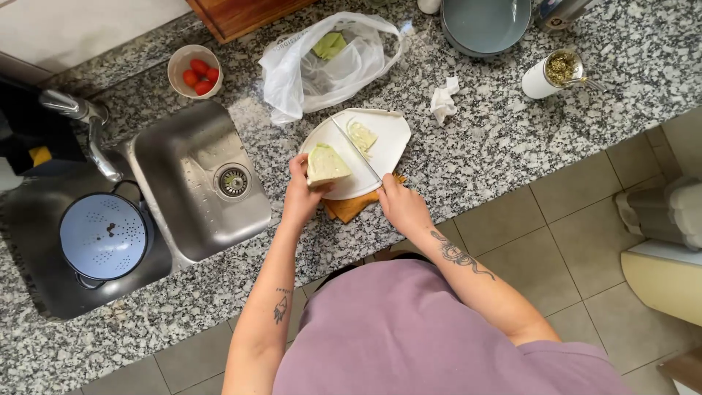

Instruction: The person slices a head of cabbage into thin strips on a white cutting board using a large knife. They then transfer the chopped cabbage into a blue colander in the sink and rinse it under running water.

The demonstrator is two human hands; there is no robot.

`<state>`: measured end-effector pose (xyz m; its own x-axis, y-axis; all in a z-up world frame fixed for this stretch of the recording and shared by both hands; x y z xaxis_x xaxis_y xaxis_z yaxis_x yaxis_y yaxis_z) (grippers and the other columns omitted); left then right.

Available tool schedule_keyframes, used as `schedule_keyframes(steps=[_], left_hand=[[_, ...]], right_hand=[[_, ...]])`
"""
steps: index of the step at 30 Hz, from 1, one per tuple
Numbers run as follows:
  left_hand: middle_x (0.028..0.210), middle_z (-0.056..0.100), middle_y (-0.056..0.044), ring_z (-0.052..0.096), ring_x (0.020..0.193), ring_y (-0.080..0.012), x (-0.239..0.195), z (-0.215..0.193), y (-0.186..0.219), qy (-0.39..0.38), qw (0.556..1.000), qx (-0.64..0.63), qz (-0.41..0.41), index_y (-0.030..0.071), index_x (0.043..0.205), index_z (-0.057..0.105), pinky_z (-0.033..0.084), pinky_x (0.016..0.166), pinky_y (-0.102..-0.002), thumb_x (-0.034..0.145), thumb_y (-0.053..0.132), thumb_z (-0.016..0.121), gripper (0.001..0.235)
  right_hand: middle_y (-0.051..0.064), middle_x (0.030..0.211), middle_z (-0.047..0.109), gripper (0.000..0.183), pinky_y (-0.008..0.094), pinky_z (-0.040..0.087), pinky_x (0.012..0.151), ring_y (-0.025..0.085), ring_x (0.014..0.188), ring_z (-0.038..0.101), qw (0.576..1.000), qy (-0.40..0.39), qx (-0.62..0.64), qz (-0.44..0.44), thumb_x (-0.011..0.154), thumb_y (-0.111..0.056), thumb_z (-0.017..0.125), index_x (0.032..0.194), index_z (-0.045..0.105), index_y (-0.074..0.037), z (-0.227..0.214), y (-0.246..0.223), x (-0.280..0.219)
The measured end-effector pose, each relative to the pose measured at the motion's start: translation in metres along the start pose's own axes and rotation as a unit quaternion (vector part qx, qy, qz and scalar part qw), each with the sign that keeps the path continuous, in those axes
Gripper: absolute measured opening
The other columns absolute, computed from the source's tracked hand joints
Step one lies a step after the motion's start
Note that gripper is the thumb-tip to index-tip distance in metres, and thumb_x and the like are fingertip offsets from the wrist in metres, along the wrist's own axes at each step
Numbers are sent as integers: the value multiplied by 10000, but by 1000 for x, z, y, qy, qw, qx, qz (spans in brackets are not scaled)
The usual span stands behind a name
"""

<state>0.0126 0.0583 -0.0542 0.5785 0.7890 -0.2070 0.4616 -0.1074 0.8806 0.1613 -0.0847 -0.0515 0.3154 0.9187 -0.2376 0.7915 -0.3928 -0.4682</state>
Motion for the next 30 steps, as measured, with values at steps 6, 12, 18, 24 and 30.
schedule_keyframes(steps=[6, 12, 18, 24, 30], left_hand=[[1236, 514, -186, 510, 1139, -440, 17, -4, -3, -27, 998, 47, 27, 88, 1264, 488, 459, 942, -504, 771, 206, 772, 581], [1088, 476, -243, 605, 939, -445, 2, 1, 19, 35, 998, 56, -1, 107, 1326, 453, 554, 748, -518, 776, 118, 759, 629], [1248, 248, -317, 626, 889, -443, -32, 8, 28, 8, 1000, -18, 6, 26, 1356, 365, 564, 807, -451, 647, -114, 766, 827], [1257, 487, -195, 504, 1145, -389, -17, -4, 44, 43, 975, 188, 111, 65, 1050, 574, 379, 969, -571, 635, 273, 867, 549], [979, 639, -155, 641, 928, -368, -2, 35, 24, -62, 951, 280, 118, 68, 1168, 465, 518, 791, -498, 689, 431, 769, 674]], right_hand=[[212, 807, 630, 228, 470, 545, 533, 411, 666, 658, 1000, 15, -7, 0, 972, -257, 392, 1032, 444, -43, -14, -4, -7], [216, 794, 638, 255, 525, 532, 563, 436, 677, 650, 1000, 27, -9, 13, 955, -273, 417, 1055, 446, -40, -12, 3, -19], [239, 756, 628, 247, 482, 522, 530, 438, 648, 646, 998, -18, 42, 52, 963, -276, 397, 1052, 427, -47, -7, 5, -31], [239, 759, 636, 250, 475, 516, 526, 436, 659, 650, 996, -55, 54, 48, 964, -280, 396, 1066, 416, -53, 11, -2, -26], [209, 772, 651, 234, 480, 525, 543, 422, 668, 655, 996, -28, 78, 45, 957, -262, 396, 1081, 430, -66, -11, -26, -24]])
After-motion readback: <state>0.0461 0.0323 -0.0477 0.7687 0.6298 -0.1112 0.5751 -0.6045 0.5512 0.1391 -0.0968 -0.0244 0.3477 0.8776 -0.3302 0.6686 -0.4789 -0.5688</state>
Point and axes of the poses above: each hand's wrist, its own x-axis towards the middle knuckle, its own z-axis out of the palm, y = z × x, the point moved 7 cm from there along x, towards the middle knuckle
